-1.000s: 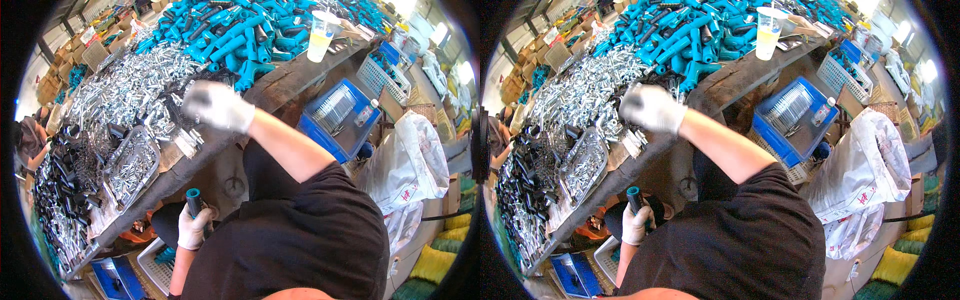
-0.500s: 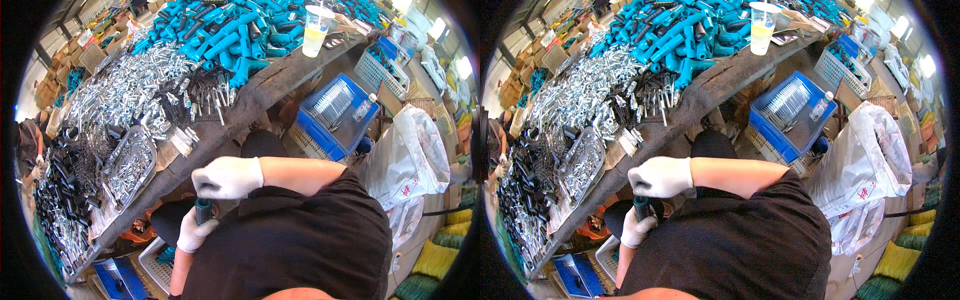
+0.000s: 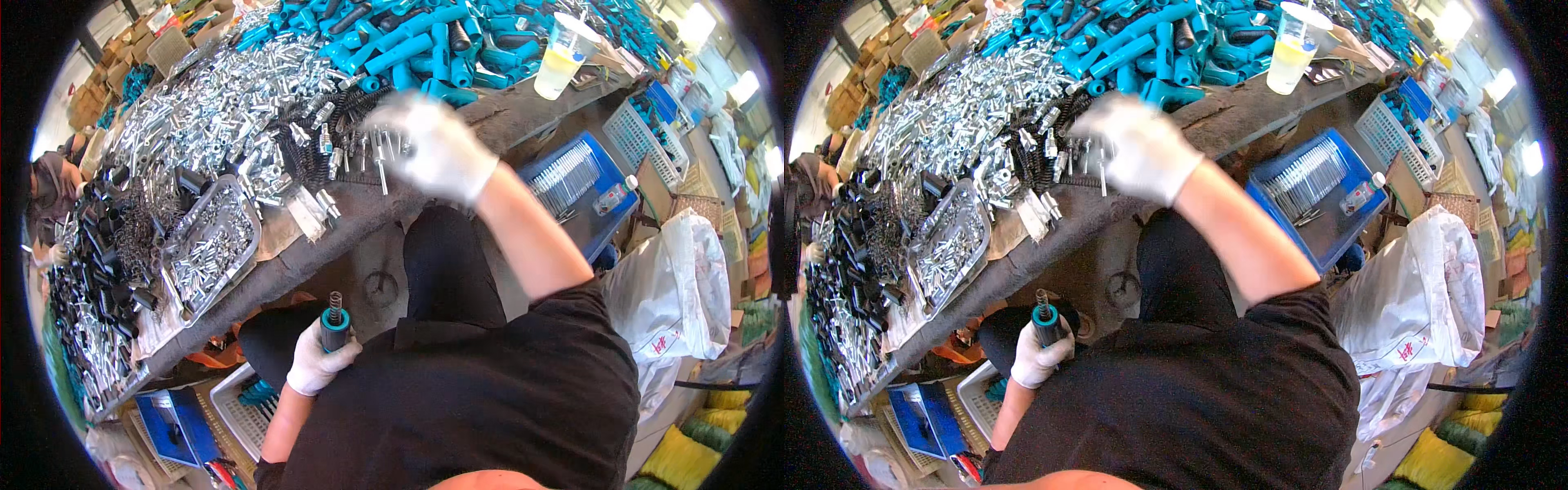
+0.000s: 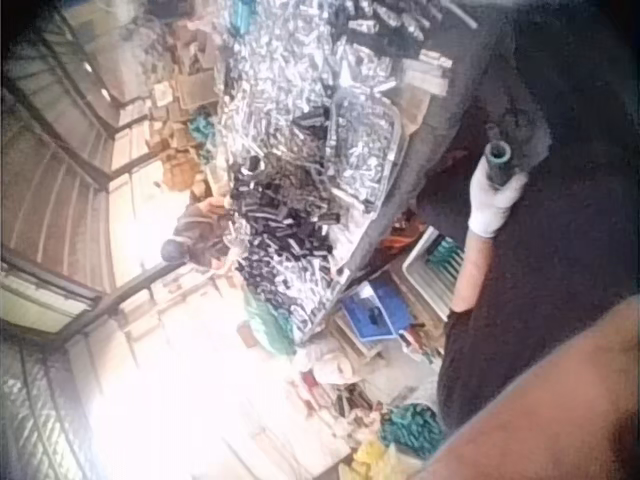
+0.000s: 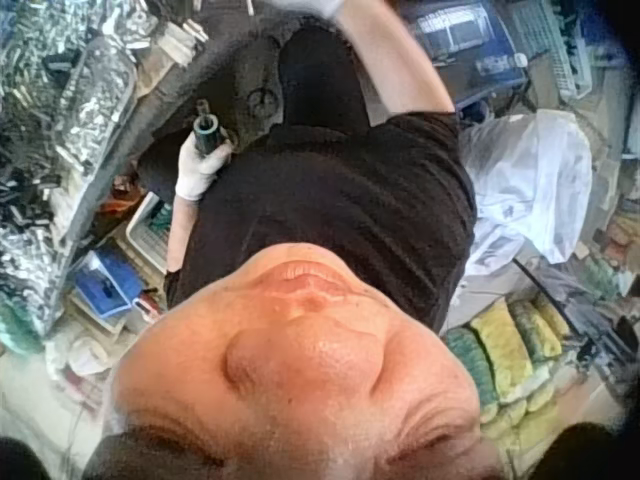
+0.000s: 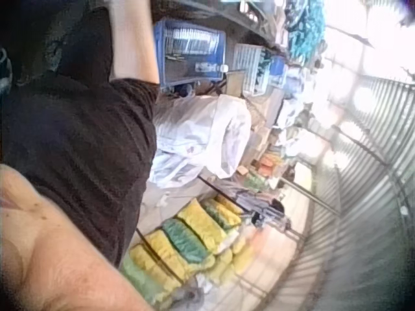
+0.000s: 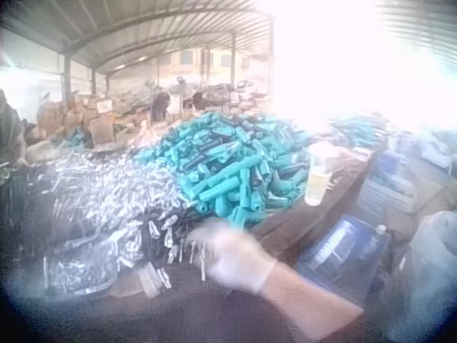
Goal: The person assembles tools by fitting metal components, springs, and plastic casings together by hand, then places the completed assemblies into a basket.
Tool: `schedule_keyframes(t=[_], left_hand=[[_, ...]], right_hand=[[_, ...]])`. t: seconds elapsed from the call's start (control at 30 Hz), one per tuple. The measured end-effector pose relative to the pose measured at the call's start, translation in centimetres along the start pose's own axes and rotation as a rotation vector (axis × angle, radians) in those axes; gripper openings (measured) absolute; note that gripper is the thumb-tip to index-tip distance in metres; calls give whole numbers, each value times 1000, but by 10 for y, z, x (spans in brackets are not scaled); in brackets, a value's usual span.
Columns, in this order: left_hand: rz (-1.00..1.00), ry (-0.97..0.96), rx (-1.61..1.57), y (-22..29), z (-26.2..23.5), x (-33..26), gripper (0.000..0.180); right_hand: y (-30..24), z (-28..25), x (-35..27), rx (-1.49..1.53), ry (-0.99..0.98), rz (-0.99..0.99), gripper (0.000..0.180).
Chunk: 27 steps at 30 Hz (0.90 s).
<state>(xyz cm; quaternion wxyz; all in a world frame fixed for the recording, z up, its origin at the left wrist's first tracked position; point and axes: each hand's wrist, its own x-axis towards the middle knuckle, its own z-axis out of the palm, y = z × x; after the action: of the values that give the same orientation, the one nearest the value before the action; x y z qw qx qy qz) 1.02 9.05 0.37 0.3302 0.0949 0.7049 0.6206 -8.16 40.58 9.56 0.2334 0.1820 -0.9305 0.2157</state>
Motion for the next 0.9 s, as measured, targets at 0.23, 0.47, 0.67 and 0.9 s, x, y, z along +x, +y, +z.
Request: schedule_keyframes(t=[0.23, 0.47, 0.67, 0.9], left_hand=[[-30, -15, -110, 3, 7, 14, 24], [-43, 4, -98, 13, 9, 13, 24], [-46, -7, -52, 14, 11, 6, 22], [0, -27, -31, 10, 6, -4, 28]], right_hand=[[135, 8, 14, -695, -90, 268, 36], [140, -1, 11, -449, 193, 180, 59], [65, -21, 4, -24, 228, 283, 57], [-30, -19, -27, 338, -180, 113, 52]])
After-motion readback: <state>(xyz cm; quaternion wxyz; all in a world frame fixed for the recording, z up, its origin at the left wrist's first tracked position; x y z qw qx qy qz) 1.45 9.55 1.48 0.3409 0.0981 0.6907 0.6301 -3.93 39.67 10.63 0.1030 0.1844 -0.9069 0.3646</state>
